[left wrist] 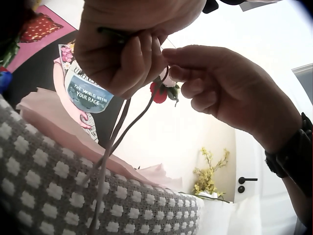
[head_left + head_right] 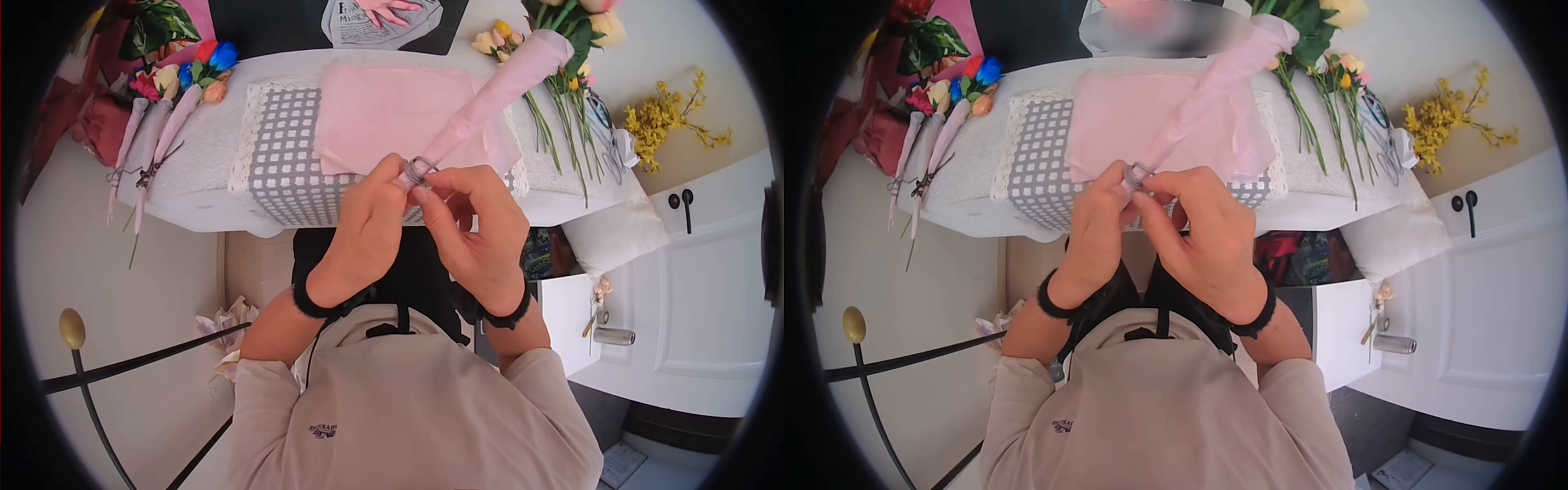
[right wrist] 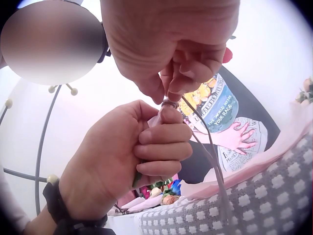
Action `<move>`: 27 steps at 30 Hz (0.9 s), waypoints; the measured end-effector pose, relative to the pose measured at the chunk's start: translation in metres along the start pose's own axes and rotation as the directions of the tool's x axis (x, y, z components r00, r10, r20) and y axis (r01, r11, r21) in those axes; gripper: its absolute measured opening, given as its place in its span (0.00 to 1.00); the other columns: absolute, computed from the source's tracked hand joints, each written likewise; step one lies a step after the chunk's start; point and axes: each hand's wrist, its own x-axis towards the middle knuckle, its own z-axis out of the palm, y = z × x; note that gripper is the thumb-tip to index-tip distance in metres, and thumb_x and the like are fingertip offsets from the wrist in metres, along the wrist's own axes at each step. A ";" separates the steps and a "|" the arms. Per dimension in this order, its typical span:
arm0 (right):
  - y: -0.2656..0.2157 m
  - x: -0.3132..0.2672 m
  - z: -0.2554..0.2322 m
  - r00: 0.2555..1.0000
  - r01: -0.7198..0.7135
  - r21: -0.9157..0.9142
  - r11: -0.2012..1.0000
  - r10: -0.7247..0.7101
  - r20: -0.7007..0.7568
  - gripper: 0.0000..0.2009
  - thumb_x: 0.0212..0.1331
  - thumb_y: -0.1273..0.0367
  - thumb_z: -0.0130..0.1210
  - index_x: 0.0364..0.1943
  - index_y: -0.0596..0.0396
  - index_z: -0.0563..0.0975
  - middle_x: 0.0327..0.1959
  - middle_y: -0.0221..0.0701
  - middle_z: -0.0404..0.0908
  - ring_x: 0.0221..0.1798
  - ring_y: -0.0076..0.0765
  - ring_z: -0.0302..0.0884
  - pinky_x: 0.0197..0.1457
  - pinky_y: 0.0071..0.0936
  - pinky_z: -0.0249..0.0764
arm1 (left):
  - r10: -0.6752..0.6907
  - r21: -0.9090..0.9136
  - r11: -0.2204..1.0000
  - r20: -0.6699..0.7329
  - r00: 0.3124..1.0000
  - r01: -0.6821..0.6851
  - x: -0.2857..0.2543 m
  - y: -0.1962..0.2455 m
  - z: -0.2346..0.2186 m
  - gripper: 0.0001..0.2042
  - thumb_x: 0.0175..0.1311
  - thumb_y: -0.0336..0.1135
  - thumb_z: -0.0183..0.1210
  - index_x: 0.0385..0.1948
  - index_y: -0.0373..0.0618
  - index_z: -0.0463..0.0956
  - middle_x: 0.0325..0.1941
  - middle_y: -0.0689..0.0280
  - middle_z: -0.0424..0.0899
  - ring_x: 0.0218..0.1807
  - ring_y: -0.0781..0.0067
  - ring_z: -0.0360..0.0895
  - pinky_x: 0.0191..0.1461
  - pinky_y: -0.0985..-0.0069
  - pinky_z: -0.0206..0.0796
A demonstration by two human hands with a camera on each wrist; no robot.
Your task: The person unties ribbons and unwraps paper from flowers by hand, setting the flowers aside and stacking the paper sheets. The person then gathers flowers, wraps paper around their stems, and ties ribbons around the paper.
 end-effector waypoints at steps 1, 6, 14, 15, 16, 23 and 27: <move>0.001 0.000 0.001 1.000 0.001 0.000 1.000 -0.001 0.001 0.10 0.59 0.78 0.70 0.43 0.58 0.82 0.34 0.32 0.83 0.24 0.25 0.78 0.24 0.22 0.71 | 0.027 0.063 0.998 -0.014 1.000 -0.026 -0.001 -0.001 0.000 0.10 0.75 0.33 0.43 0.35 0.35 0.68 0.26 0.58 0.67 0.28 0.70 0.62 0.32 0.68 0.59; 0.001 -0.002 0.003 0.999 -0.035 0.009 0.999 0.035 0.021 0.08 0.59 0.79 0.69 0.40 0.58 0.81 0.33 0.31 0.83 0.24 0.25 0.79 0.25 0.22 0.72 | 0.065 0.233 0.971 -0.030 0.997 -0.056 -0.004 0.008 0.000 0.07 0.73 0.30 0.45 0.35 0.36 0.68 0.23 0.53 0.63 0.23 0.64 0.60 0.29 0.63 0.59; -0.002 -0.006 -0.003 0.974 -0.220 0.139 0.966 0.210 0.083 0.06 0.61 0.78 0.68 0.36 0.58 0.81 0.28 0.26 0.82 0.24 0.16 0.76 0.26 0.17 0.70 | 0.058 0.218 0.974 -0.003 0.998 -0.056 -0.007 0.001 -0.005 0.07 0.73 0.30 0.45 0.36 0.37 0.68 0.23 0.54 0.66 0.23 0.62 0.60 0.29 0.64 0.60; -0.003 -0.006 -0.004 0.966 -0.254 0.172 0.952 0.244 0.081 0.05 0.61 0.78 0.68 0.36 0.58 0.81 0.28 0.25 0.82 0.25 0.14 0.75 0.27 0.16 0.69 | 0.058 0.218 0.974 -0.003 0.998 -0.056 -0.007 0.003 -0.004 0.07 0.73 0.30 0.45 0.36 0.37 0.68 0.23 0.54 0.66 0.23 0.62 0.60 0.29 0.64 0.60; -0.002 -0.006 -0.006 0.967 -0.254 0.172 0.952 0.244 0.081 0.05 0.61 0.78 0.68 0.36 0.58 0.81 0.28 0.25 0.82 0.25 0.14 0.75 0.27 0.16 0.69 | 0.073 0.210 0.976 -0.031 0.997 -0.065 -0.008 0.007 -0.002 0.07 0.74 0.30 0.45 0.36 0.37 0.68 0.24 0.54 0.65 0.24 0.63 0.60 0.30 0.64 0.60; 0.001 -0.007 -0.009 0.978 -0.210 0.262 0.942 0.207 0.038 0.06 0.60 0.78 0.68 0.34 0.58 0.80 0.26 0.24 0.80 0.25 0.13 0.73 0.27 0.16 0.67 | -0.172 0.031 0.984 -0.044 0.984 0.173 -0.004 0.024 0.003 0.12 0.76 0.37 0.44 0.33 0.40 0.67 0.22 0.70 0.65 0.25 0.78 0.59 0.28 0.73 0.54; 0.006 -0.009 -0.010 0.996 -0.080 0.085 0.993 0.083 -0.037 0.06 0.60 0.78 0.68 0.34 0.58 0.79 0.26 0.24 0.79 0.25 0.14 0.72 0.26 0.17 0.67 | -0.414 -0.242 0.867 0.137 0.900 0.436 0.004 0.030 -0.015 0.15 0.75 0.44 0.41 0.29 0.46 0.63 0.21 0.78 0.58 0.24 0.84 0.51 0.26 0.79 0.44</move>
